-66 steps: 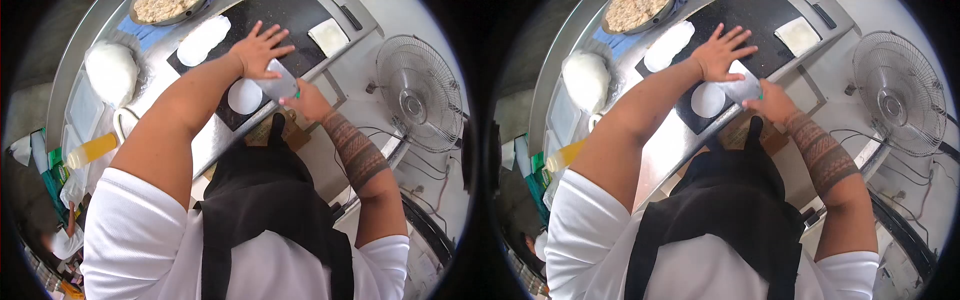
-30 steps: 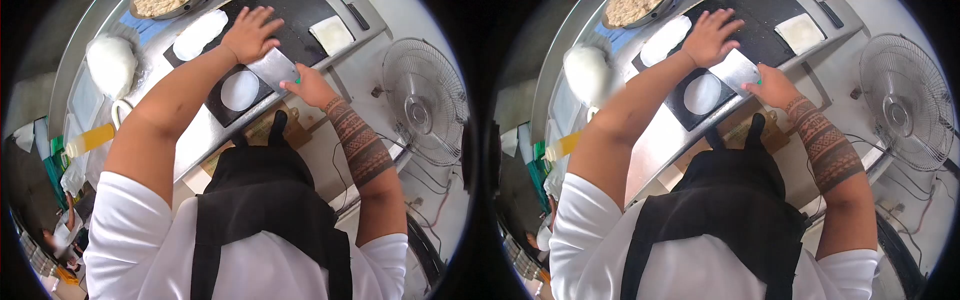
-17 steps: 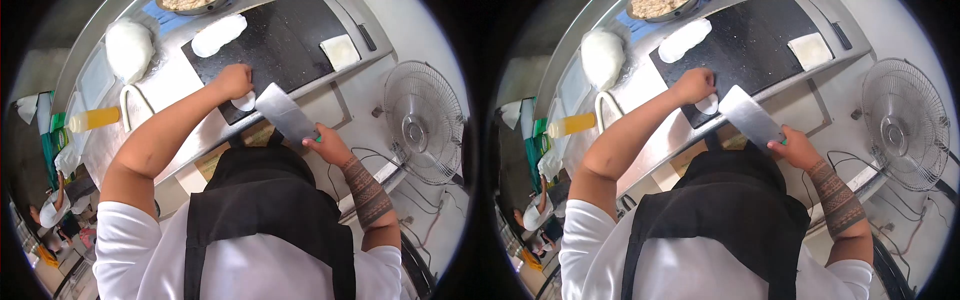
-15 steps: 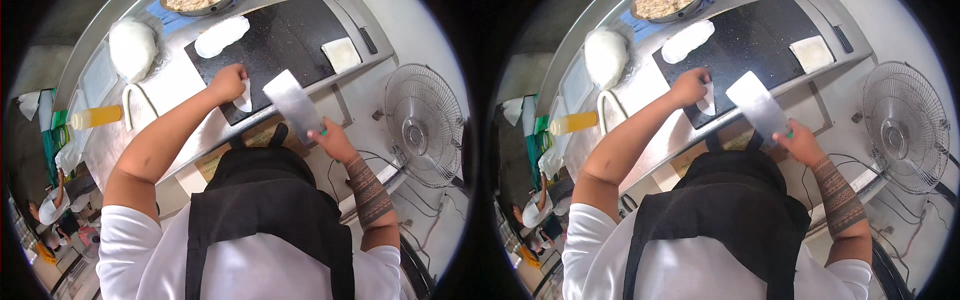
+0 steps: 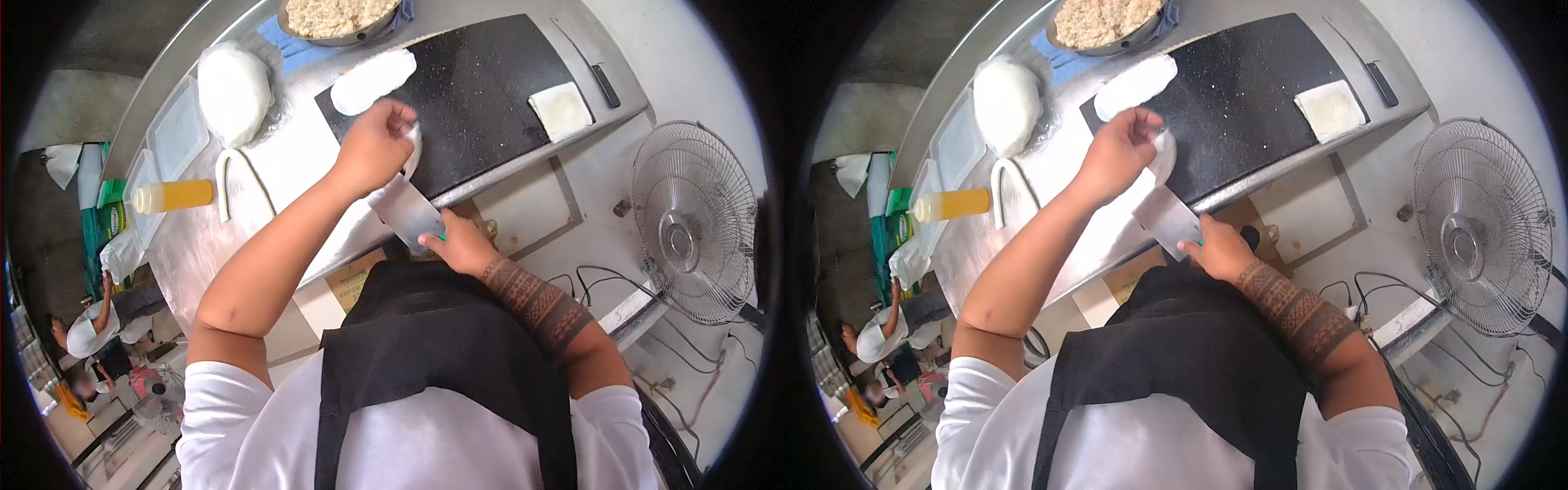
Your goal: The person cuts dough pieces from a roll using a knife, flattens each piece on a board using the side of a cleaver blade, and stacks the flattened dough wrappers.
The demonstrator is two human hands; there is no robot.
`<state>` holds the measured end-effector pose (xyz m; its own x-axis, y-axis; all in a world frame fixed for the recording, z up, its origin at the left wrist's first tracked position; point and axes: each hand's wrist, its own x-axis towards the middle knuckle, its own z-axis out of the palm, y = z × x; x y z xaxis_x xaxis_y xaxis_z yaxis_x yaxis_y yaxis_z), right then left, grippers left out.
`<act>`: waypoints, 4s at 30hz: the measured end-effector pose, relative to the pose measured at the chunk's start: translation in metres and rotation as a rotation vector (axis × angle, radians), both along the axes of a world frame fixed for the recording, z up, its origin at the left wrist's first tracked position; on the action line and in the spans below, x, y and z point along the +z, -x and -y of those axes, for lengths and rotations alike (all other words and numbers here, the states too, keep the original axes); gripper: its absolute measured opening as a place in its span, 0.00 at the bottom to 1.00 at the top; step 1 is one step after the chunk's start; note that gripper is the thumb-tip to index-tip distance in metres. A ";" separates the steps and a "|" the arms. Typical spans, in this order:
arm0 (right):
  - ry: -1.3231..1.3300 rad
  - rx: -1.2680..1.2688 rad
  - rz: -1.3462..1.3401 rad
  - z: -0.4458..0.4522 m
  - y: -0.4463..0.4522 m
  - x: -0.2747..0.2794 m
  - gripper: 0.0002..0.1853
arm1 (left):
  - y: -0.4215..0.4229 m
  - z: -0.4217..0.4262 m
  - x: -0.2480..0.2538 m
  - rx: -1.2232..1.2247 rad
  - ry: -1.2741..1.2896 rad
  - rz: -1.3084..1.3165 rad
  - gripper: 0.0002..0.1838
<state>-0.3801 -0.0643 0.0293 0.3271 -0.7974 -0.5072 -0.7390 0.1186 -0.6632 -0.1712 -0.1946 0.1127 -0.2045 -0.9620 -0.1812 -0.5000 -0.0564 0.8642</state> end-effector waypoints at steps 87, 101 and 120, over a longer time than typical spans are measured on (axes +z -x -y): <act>0.028 -1.171 0.585 0.060 0.188 -0.046 0.18 | 0.058 -0.017 -0.108 -0.730 0.608 0.601 0.51; -0.172 -0.025 0.284 0.031 0.051 -0.017 0.29 | 0.004 0.011 -0.104 -0.815 0.645 0.596 0.48; 0.102 -0.065 0.033 0.069 0.050 0.004 0.34 | 0.023 0.066 -0.112 -0.794 0.816 0.628 0.50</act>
